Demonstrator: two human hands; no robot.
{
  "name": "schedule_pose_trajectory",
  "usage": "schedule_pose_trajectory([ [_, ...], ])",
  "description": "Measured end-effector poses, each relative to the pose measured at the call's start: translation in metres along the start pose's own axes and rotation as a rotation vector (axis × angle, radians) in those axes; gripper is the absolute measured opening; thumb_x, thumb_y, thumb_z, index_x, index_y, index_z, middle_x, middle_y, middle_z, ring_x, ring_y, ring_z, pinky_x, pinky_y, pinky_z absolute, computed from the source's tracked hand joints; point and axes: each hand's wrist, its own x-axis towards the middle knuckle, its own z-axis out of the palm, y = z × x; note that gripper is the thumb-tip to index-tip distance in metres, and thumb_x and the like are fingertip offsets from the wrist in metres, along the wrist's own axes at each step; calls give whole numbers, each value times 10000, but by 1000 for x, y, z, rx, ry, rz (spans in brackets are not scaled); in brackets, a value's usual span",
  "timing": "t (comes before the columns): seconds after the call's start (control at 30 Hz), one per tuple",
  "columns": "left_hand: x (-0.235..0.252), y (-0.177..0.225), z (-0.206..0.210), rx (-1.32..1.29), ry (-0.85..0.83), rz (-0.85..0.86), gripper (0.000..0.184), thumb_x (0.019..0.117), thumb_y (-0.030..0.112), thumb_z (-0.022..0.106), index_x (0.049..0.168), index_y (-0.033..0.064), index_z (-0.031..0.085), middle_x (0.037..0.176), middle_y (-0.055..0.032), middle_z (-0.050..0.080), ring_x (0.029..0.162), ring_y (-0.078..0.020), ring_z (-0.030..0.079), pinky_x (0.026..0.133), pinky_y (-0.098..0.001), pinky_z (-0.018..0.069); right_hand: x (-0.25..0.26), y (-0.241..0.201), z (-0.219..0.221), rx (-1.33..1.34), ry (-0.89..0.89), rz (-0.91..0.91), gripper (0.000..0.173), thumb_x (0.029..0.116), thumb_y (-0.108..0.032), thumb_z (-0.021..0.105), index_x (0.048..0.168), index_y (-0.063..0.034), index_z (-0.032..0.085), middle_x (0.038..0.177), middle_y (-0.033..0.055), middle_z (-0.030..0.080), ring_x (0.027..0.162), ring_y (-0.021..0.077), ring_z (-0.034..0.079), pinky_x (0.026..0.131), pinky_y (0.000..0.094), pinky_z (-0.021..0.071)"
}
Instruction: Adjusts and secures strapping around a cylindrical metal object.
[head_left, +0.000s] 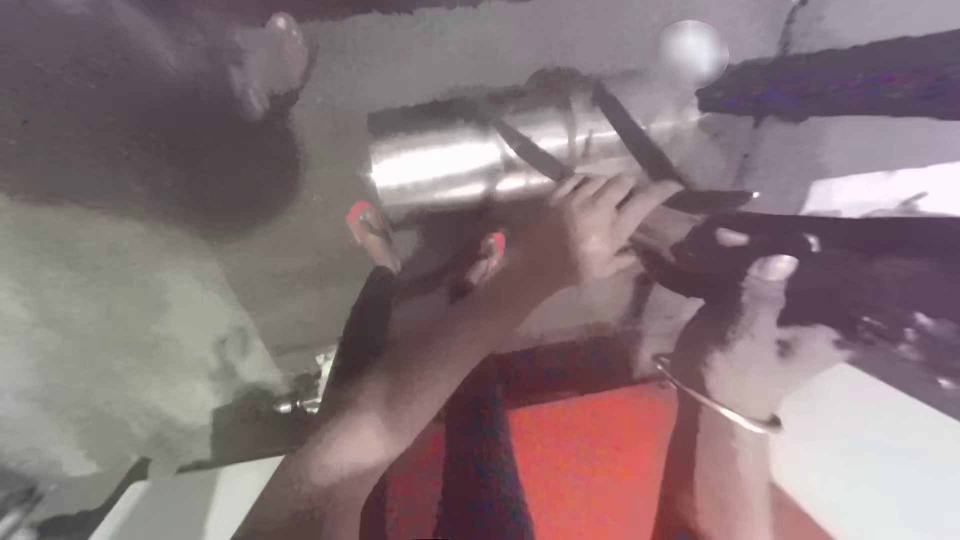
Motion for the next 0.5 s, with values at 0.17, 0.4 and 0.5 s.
schedule_pose_trajectory([
  [0.17, 13, -1, 27, 41, 169, 73, 605, 649, 279, 884, 1219, 146, 731, 1068, -88, 715, 1032, -255, 680, 929, -427, 555, 2, 4, 10, 19, 27, -56, 341, 1051, -126, 561, 1327, 48, 463, 1192, 50, 690, 1141, 164, 673, 1043, 404, 550],
  [0.4, 51, 18, 38, 61, -134, 14, 681, 754, 346, 858, 1368, 144, 642, 1295, -106, 673, 1199, -266, 638, 1023, -441, 516, 44, 15, -11, 28, -1, -52, 327, 1064, -120, 528, 1347, 25, 451, 1201, 68, 691, 1118, 192, 688, 1027, 427, 562],
  [0.5, 39, 19, 22, 3, -200, 0, 691, 771, 295, 883, 1375, 88, 619, 1316, -156, 649, 1234, -303, 619, 1061, -463, 495, 34, 19, -13, 79, -75, -58, 351, 1070, -162, 533, 1370, -5, 438, 1238, 51, 674, 1149, 197, 668, 1038, 433, 551],
])
